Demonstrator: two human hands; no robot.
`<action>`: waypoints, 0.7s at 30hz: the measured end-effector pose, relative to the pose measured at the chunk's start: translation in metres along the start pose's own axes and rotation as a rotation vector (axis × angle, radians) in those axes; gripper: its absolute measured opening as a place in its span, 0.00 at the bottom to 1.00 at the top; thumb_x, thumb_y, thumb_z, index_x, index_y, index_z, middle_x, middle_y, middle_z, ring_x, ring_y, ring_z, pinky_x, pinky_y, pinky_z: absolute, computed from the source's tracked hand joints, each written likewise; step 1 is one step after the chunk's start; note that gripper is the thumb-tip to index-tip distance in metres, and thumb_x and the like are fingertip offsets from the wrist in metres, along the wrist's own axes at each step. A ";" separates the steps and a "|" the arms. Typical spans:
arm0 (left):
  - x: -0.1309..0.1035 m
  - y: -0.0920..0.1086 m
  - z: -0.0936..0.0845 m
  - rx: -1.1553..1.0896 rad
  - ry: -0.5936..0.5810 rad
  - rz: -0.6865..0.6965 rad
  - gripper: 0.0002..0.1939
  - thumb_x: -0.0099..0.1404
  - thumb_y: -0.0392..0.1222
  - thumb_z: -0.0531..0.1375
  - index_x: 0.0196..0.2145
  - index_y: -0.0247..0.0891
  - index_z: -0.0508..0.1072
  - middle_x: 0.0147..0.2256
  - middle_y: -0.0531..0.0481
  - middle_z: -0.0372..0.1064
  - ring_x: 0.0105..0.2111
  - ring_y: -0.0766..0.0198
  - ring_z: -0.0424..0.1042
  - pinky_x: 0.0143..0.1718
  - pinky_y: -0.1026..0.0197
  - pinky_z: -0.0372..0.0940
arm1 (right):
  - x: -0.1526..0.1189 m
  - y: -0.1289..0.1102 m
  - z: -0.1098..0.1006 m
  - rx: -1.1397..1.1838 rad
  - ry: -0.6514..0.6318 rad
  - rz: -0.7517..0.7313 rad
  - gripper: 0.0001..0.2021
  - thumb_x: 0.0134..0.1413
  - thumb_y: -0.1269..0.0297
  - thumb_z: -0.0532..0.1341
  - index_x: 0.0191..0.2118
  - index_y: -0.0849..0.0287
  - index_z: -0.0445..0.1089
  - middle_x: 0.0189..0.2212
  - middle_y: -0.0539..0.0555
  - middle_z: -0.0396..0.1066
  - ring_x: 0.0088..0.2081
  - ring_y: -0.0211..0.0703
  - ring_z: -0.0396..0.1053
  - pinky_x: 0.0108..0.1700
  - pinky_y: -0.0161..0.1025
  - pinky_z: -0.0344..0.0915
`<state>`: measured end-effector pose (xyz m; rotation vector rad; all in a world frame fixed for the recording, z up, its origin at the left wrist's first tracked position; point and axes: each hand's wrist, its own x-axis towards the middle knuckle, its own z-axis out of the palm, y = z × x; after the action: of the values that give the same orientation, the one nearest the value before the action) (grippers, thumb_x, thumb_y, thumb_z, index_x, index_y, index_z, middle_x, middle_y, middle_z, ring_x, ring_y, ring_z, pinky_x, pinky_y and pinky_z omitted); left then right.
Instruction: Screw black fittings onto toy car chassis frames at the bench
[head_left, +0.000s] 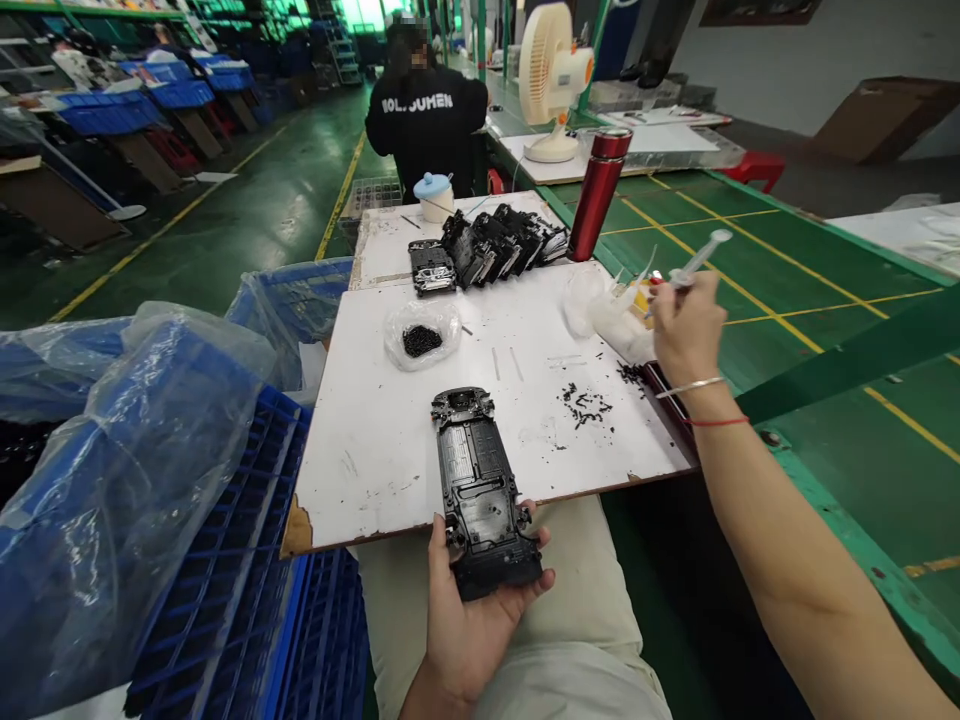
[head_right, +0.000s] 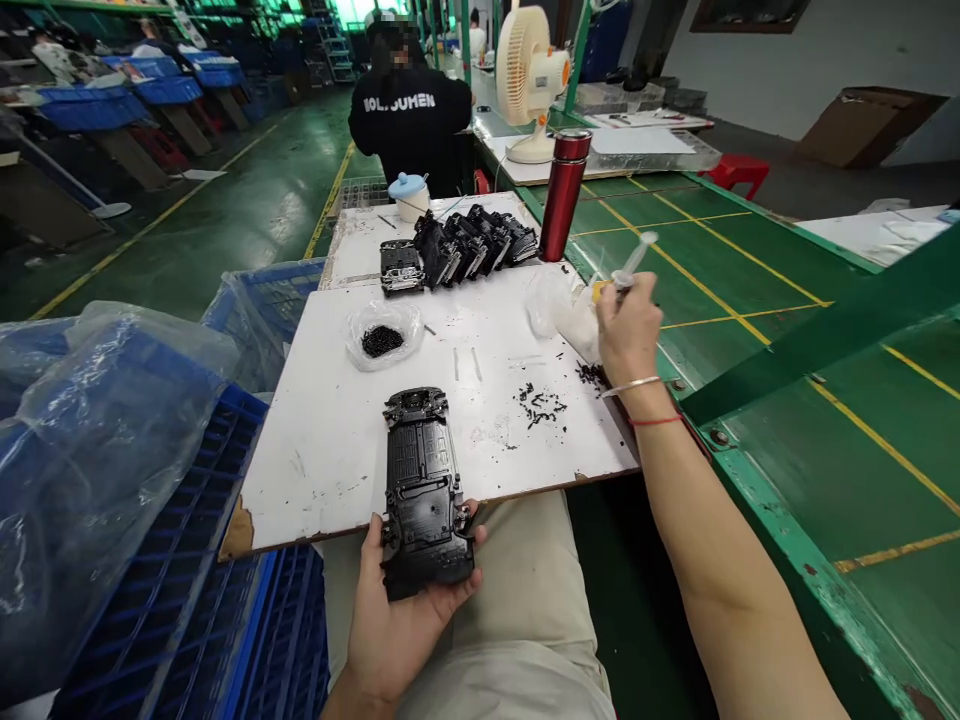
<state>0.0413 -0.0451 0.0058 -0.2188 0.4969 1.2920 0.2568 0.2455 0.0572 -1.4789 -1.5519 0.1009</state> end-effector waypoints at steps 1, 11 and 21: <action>0.000 0.001 0.002 -0.006 -0.010 -0.009 0.31 0.69 0.59 0.47 0.54 0.31 0.71 0.53 0.33 0.69 0.48 0.44 0.72 0.41 0.50 0.70 | -0.004 -0.009 -0.006 0.111 0.047 0.014 0.08 0.57 0.67 0.52 0.43 0.57 0.57 0.35 0.60 0.73 0.35 0.51 0.74 0.39 0.48 0.68; 0.020 0.004 0.027 0.022 0.004 -0.013 0.37 0.67 0.65 0.45 0.51 0.26 0.71 0.50 0.31 0.69 0.47 0.43 0.72 0.43 0.51 0.67 | -0.089 -0.077 -0.053 1.112 -0.459 0.177 0.11 0.53 0.59 0.60 0.35 0.61 0.75 0.23 0.50 0.62 0.23 0.35 0.62 0.23 0.35 0.59; 0.035 0.001 0.040 0.041 0.050 0.023 0.34 0.67 0.64 0.47 0.47 0.29 0.72 0.44 0.34 0.73 0.40 0.48 0.74 0.40 0.50 0.68 | -0.167 -0.098 -0.063 0.967 -0.400 -0.274 0.13 0.59 0.73 0.55 0.49 0.58 0.68 0.30 0.53 0.66 0.31 0.43 0.66 0.34 0.45 0.63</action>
<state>0.0562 0.0021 0.0246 -0.2115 0.5694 1.2998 0.1954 0.0511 0.0599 -0.4893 -1.6310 0.8926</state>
